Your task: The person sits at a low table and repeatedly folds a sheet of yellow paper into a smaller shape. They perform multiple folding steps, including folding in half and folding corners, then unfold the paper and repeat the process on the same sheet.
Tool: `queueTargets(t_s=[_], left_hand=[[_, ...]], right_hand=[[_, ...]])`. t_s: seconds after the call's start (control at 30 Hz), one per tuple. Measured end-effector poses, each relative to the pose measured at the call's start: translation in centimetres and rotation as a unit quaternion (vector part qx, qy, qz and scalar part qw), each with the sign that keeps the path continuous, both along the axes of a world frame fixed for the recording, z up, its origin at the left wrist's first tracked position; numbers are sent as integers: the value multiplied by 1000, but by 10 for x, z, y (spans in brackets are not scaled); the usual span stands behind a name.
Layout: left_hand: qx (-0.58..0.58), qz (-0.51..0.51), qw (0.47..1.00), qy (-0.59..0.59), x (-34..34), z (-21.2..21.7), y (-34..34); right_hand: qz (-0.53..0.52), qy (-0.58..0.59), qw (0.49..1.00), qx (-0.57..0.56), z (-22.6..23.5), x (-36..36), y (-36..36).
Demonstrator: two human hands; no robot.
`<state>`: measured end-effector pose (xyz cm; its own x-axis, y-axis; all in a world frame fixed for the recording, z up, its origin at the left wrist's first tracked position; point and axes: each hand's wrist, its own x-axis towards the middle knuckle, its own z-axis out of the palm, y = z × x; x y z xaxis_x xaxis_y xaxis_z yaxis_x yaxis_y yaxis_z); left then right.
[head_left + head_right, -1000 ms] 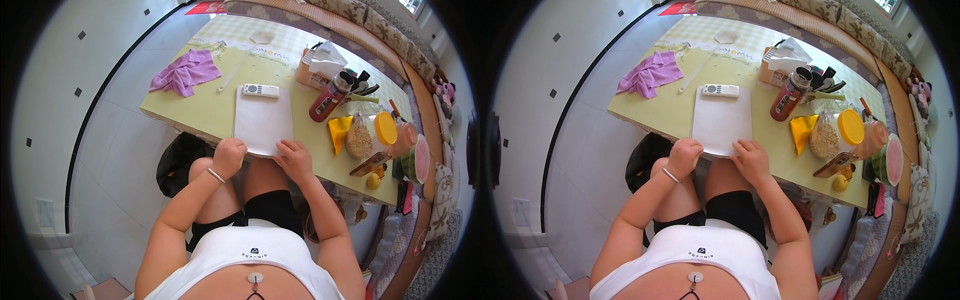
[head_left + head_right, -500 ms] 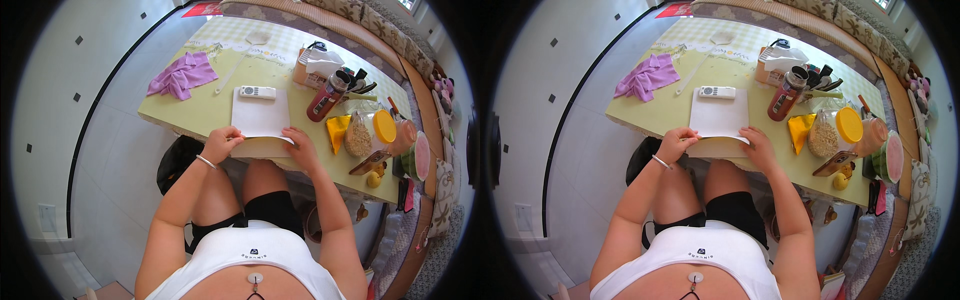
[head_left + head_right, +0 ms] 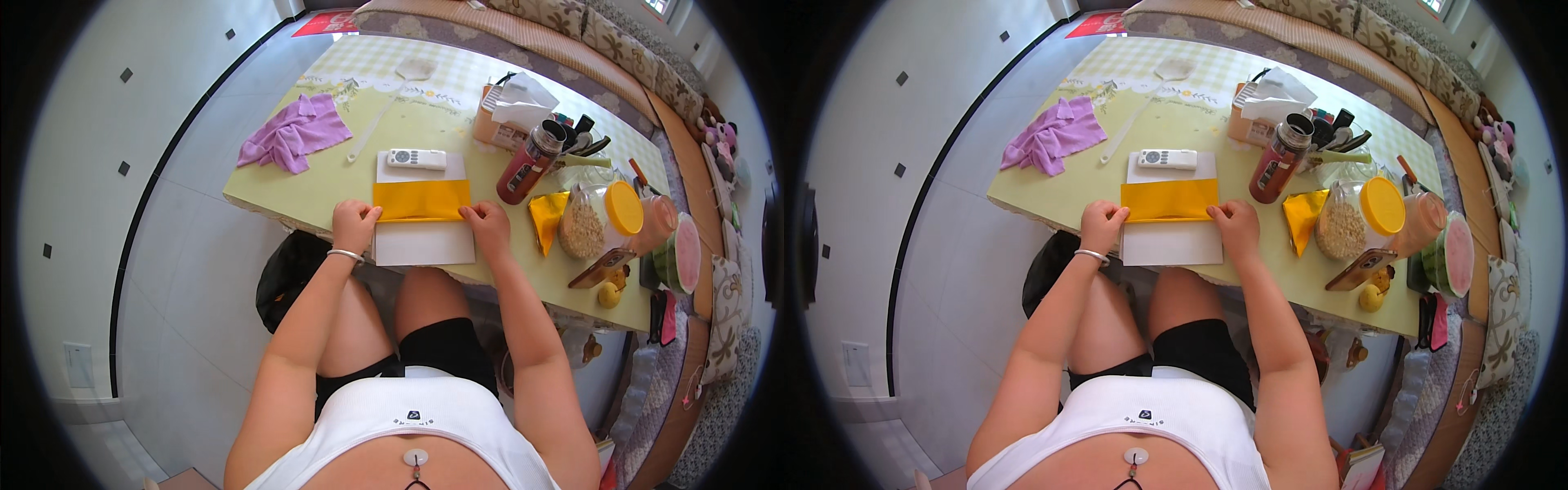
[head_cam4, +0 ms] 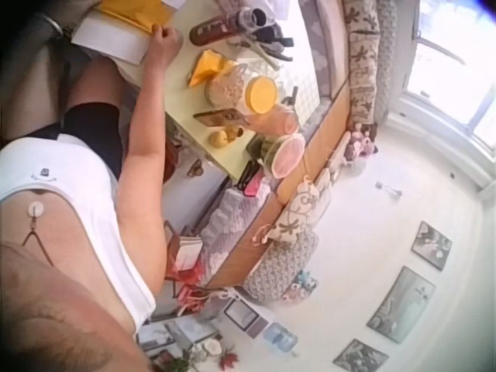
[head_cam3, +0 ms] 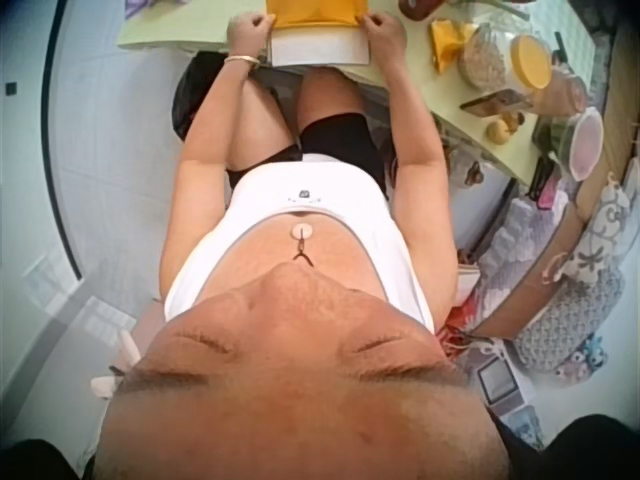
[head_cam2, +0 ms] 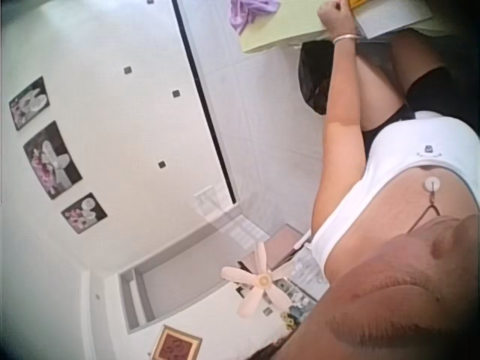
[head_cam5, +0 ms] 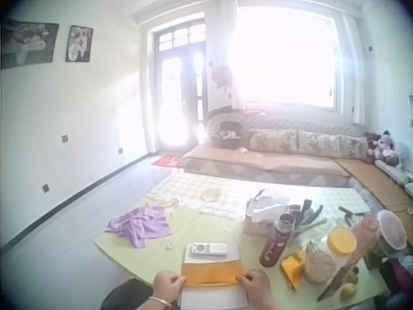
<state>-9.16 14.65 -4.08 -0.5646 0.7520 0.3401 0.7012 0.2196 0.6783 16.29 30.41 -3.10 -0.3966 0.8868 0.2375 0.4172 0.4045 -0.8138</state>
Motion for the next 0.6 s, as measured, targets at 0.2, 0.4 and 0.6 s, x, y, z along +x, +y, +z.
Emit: queueTargets(t_s=[0.2, 0.4, 0.6], left_hand=[[9, 63, 993, 101, 7, -3, 17], [-22, 61, 990, 125, 11, 3, 16], [-3, 47, 985, 169, 12, 9, 18]], right_hand=[[-80, -83, 992, 51, -5, -16, -1], [-97, -124, 984, 84, -2, -20, -4], [-91, -131, 984, 84, -2, -19, -3]])
